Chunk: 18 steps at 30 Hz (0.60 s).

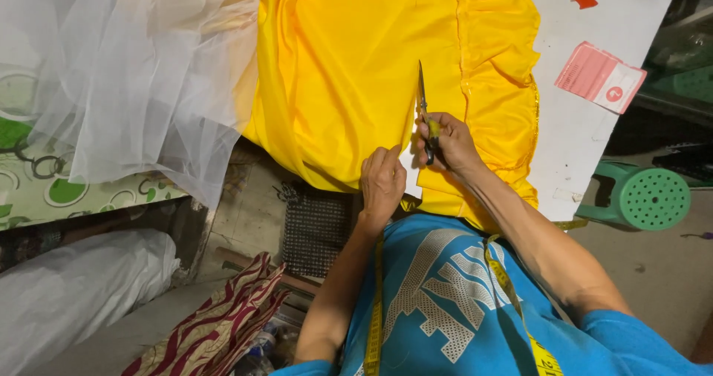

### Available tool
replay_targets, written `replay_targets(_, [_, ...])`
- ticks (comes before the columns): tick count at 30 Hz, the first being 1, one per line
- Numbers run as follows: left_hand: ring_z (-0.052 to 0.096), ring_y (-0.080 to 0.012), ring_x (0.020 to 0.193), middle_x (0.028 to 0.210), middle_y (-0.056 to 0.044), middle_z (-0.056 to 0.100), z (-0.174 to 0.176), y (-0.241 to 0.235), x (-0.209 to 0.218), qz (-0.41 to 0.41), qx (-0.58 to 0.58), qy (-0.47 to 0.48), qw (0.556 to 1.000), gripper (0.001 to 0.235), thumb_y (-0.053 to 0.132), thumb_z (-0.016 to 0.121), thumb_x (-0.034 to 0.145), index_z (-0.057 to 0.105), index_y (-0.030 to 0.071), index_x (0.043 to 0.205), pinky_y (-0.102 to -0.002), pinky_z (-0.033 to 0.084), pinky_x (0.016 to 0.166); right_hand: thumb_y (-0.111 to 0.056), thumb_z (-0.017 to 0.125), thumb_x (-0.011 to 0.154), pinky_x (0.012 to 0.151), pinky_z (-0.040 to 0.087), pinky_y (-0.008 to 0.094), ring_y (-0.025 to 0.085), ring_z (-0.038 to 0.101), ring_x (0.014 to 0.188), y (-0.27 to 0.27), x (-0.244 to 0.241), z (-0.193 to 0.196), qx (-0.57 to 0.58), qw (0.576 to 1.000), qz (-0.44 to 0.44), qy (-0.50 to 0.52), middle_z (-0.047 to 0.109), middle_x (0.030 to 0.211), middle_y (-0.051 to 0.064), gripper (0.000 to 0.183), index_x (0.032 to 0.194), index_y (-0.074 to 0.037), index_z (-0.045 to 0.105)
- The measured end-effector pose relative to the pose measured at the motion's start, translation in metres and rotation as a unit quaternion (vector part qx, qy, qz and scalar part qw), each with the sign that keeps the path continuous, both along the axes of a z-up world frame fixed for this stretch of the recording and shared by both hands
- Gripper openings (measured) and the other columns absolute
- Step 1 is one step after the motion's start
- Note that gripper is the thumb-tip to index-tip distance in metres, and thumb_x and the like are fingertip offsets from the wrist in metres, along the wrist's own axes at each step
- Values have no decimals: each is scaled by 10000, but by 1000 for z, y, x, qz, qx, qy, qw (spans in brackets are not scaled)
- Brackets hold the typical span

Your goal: Measuring and cutting yellow fabric using a tape measure and scissors on a work table.

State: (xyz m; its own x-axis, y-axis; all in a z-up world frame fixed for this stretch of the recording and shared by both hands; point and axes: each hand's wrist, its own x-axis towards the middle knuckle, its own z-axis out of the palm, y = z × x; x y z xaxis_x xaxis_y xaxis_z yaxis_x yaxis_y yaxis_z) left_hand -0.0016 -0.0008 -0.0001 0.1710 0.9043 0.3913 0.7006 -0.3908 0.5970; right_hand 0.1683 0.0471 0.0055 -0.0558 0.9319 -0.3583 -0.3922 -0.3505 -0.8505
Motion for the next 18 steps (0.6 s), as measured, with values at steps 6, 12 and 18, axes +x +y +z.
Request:
replay_targets(6, [601, -280, 742, 839, -78, 541, 2, -1, -8, 15, -14, -45, 999, 353, -95, 640, 851, 688, 5, 1186, -364, 457, 657, -360, 703, 993, 279, 401, 193, 181, 669, 455, 23, -4, 20, -8, 1000, 6, 29, 656, 690, 100, 389, 1112, -49, 503])
replay_targets(12, [607, -303, 736, 821, -95, 532, 7, 0, -12, 22, -39, -98, 994, 334, -100, 606, 869, 695, -26, 1182, -376, 492, 669, -237, 727, 990, 298, 443, 225, 203, 651, 435, 29, -4, 4, 5, 1000, -12, 16, 653, 679, 120, 328, 1103, -23, 506])
replay_targets(18, [609, -280, 752, 836, -101, 523, 8, -1, -17, 31, -57, -143, 988, 323, -87, 578, 895, 685, -40, 1197, -358, 508, 685, -295, 715, 992, 265, 443, 244, 206, 669, 446, 42, -8, 24, 1, 999, -13, 35, 661, 690, 124, 362, 1122, -30, 505])
